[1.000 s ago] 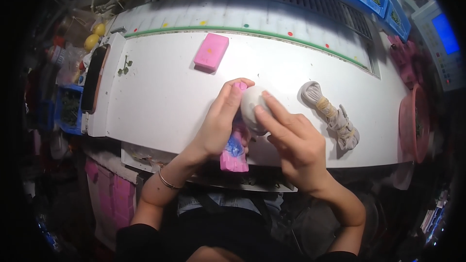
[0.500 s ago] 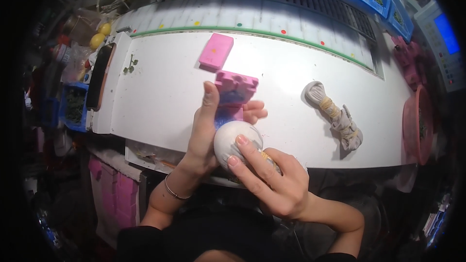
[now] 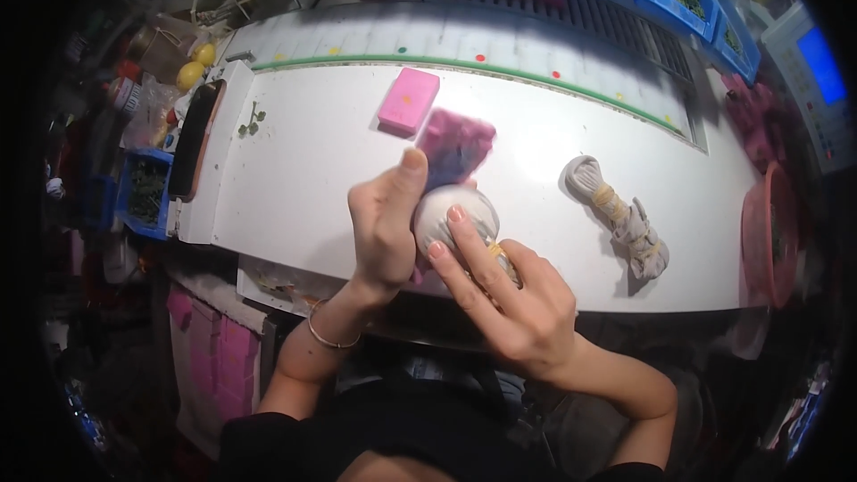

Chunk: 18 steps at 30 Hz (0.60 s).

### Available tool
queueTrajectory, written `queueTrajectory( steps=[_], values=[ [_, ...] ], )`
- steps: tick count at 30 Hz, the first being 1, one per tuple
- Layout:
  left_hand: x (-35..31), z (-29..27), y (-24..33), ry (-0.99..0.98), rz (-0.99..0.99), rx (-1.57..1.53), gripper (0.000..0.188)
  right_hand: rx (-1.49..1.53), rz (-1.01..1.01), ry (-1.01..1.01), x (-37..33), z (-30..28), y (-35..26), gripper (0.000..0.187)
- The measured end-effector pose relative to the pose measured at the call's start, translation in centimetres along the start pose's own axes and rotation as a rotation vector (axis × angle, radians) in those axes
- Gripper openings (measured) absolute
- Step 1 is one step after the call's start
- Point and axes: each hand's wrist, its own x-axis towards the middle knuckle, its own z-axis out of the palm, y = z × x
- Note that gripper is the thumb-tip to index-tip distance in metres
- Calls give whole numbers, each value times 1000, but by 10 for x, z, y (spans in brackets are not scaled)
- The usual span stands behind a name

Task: The person places small green wax shapes into pink molds, presses them down using a cloth-wrapped tool, and secures the molds with rubber bands before setting them aside on a workspace.

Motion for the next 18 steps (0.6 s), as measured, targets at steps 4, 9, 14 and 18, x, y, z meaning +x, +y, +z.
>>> queueTrajectory(
  steps=[4, 9, 14, 18],
  values=[
    [0, -2, 2, 16, -110, -128, 51, 101, 10, -55, 11, -10, 9, 41],
    [0, 4, 6, 87, 29, -85, 51, 34, 52, 204, 1, -1, 4, 38],
    [-3, -2, 0, 9, 90, 1, 43, 16, -24, 2, 3, -3, 1, 37],
    [-3, -1, 6, 19, -13, -99, 44, 73, 13, 81, 5, 0, 7, 40]
  ],
)
